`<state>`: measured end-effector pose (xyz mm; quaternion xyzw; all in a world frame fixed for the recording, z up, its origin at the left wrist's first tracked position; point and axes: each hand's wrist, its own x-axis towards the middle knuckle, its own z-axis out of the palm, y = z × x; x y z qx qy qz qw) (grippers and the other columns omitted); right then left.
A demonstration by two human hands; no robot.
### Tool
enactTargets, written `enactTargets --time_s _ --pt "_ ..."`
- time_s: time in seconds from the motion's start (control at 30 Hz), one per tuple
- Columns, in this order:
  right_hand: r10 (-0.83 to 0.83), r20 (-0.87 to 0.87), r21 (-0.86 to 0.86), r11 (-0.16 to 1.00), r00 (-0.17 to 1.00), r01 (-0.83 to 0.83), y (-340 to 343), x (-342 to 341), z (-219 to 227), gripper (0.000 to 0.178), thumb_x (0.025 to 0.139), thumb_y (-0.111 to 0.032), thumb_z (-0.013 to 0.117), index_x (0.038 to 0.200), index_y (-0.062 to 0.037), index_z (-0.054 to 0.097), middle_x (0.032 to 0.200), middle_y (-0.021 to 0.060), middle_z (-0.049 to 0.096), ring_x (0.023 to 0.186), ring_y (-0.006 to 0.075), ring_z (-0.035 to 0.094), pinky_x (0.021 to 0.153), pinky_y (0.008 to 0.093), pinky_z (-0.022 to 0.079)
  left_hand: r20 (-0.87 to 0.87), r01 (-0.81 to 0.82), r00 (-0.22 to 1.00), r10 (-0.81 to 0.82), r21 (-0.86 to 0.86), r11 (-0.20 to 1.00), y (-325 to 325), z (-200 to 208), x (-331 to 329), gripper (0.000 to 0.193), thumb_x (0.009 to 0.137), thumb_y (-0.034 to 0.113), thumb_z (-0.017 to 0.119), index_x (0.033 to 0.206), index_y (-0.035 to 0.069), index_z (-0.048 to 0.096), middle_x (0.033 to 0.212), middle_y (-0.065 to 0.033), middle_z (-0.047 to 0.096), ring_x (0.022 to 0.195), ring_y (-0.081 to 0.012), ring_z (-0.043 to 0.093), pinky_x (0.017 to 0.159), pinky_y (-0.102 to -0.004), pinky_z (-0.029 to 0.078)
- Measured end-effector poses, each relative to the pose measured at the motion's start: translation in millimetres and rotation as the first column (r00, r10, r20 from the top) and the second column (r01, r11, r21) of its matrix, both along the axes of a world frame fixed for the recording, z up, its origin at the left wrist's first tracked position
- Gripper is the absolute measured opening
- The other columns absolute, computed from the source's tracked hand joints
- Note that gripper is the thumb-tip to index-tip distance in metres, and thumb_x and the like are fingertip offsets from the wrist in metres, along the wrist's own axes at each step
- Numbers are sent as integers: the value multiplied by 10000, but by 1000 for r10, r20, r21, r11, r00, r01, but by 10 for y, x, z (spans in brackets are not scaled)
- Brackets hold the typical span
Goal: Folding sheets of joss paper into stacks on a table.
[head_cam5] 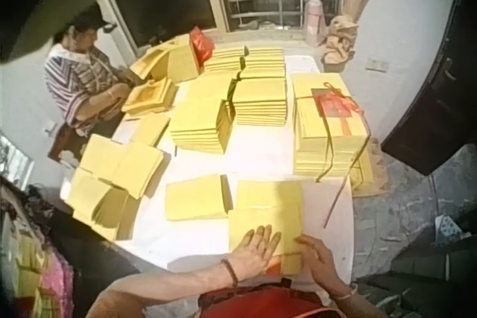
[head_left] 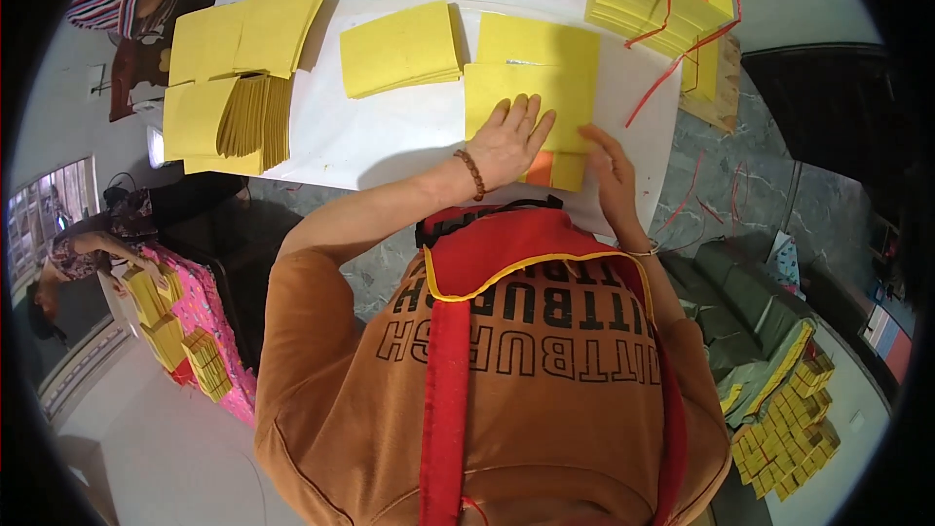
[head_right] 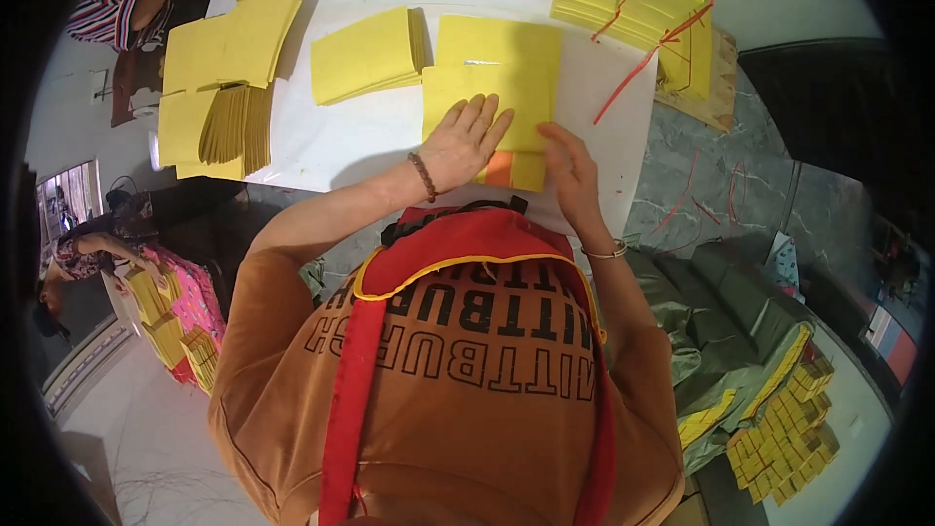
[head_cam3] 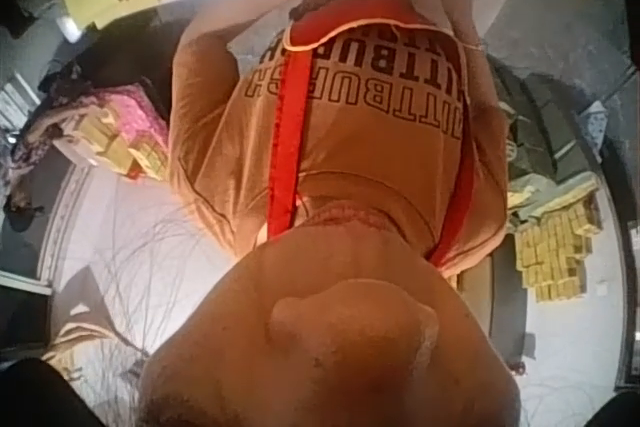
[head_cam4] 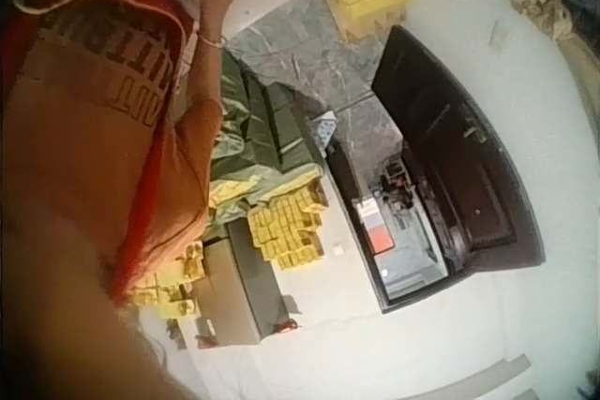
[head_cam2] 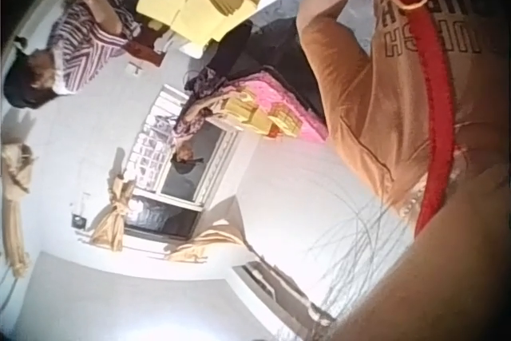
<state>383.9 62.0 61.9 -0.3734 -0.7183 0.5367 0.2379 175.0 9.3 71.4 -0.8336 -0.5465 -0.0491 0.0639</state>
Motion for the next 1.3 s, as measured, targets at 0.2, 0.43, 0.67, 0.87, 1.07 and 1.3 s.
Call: enactTargets --time_s 0.2,0.43,0.67,0.87,1.07,1.3 --pt "-419 -203 -187 904 885 385 8 -125 115 306 969 -197 416 1152 6 552 1139 81 581 1106 147 496 986 280 329 365 -5 931 -7 32 999 154 228 -224 589 664 88 637 1221 -24 482 1204 -182 537 1079 -314 528 899 -380 434" --pt "-400 -158 -182 911 903 371 -14 -82 10 289 965 -188 420 1113 12 568 1083 82 596 1043 148 521 943 280 364 265 -394 908 326 267 880 82 429 -1326 603 677 -51 534 1258 110 505 1224 -79 555 1118 -261 511 923 -390 380" --pt "-353 -133 -47 936 926 350 -49 -103 -84 220 938 -139 466 1044 10 589 1025 90 597 993 171 543 902 284 399 86 -415 909 408 97 905 -2 -127 -1622 617 724 24 584 1305 193 461 1304 -26 494 1159 -232 470 935 -413 351" --pt "-359 -103 22 932 928 363 -96 -57 -160 186 916 -124 496 1000 -4 611 1028 107 594 1005 218 546 896 301 407 47 -419 901 430 -155 895 -88 -273 -1568 700 749 79 572 1386 190 305 1454 -83 264 1325 -296 249 1038 -560 187" --pt "-206 17 371 910 978 185 -41 -115 -97 171 822 -117 600 978 -58 632 1072 79 600 1107 302 493 948 392 361 -9 -412 907 422 -236 880 -68 -236 -1601 768 727 151 619 1404 188 259 1475 -108 203 1359 -327 158 1060 -569 128" --pt "-118 105 413 908 987 65 -20 -125 -129 175 785 -123 634 959 -106 645 1090 35 602 1174 290 439 986 398 306 146 -345 902 405 -319 883 -26 -13 -1768 804 692 185 661 1400 224 282 1464 -118 232 1345 -295 213 1077 -503 157"
